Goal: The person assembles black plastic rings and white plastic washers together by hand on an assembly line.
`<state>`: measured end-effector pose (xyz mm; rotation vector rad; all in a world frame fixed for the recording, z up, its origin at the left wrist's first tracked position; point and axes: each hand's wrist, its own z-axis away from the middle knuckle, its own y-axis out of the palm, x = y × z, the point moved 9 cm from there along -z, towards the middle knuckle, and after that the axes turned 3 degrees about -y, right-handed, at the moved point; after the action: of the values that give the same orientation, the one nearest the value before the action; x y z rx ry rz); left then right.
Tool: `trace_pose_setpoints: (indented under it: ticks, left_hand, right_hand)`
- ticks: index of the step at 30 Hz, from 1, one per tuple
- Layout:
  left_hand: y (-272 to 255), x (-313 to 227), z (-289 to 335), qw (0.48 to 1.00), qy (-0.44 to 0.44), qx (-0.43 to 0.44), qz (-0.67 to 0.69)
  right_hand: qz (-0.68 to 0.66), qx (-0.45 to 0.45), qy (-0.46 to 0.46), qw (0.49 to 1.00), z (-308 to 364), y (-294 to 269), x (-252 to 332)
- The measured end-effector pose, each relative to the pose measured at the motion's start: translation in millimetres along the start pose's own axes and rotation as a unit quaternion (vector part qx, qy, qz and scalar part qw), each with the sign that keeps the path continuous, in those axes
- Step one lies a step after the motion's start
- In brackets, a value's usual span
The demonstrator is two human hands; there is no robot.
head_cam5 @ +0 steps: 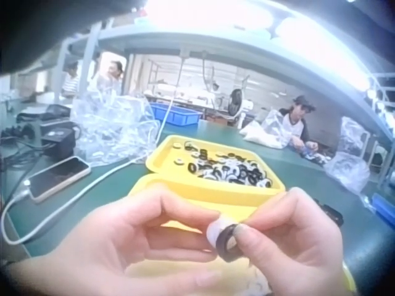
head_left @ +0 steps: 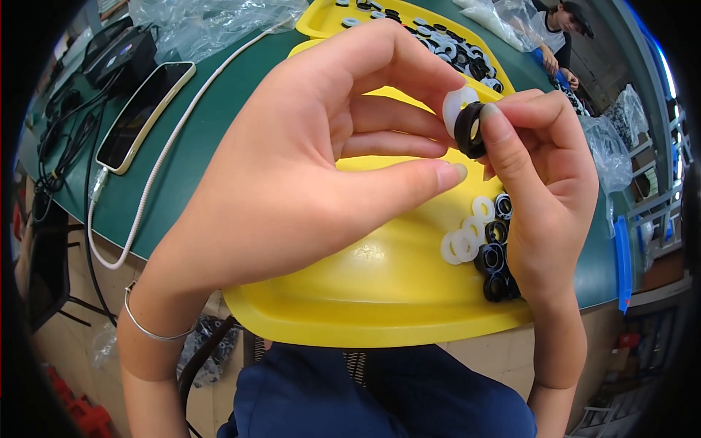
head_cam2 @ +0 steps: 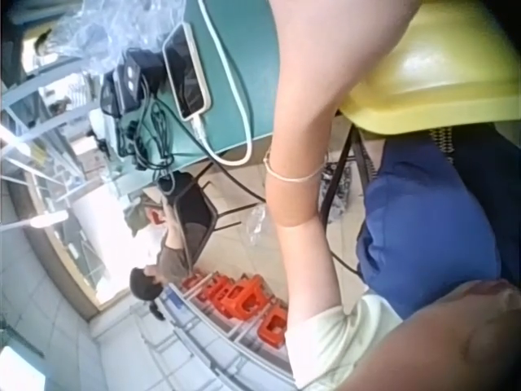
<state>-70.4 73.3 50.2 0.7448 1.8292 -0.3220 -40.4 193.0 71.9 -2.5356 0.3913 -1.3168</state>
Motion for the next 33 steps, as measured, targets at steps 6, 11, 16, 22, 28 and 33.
trace_pose_setpoints:
  ticks: [6,11,16,22,28,33]
  left_hand:
    - [-1,-4,3,0.998,0.005,-0.028,-0.056]
    - [-2,-5,4,0.987,0.067,-0.017,-0.143]
    - [-1,-15,6,0.97,0.134,-0.01,-0.203]
    - [5,-15,8,0.973,0.161,-0.005,-0.166]
    - [-6,-21,14,0.947,0.209,-0.032,-0.244]
    - [1,-33,15,0.929,0.197,-0.101,-0.296]
  right_hand:
    - [0.08,0.023,-0.109,0.991,1,4,16]
    - [0.144,0.042,-0.171,0.974,4,11,24]
    - [0.12,0.025,-0.158,0.98,6,8,24]
    - [0.15,0.044,-0.182,0.971,7,10,28]
    - [0.163,0.029,-0.163,0.973,10,16,32]
    - [0.215,0.092,-0.212,0.949,8,18,30]
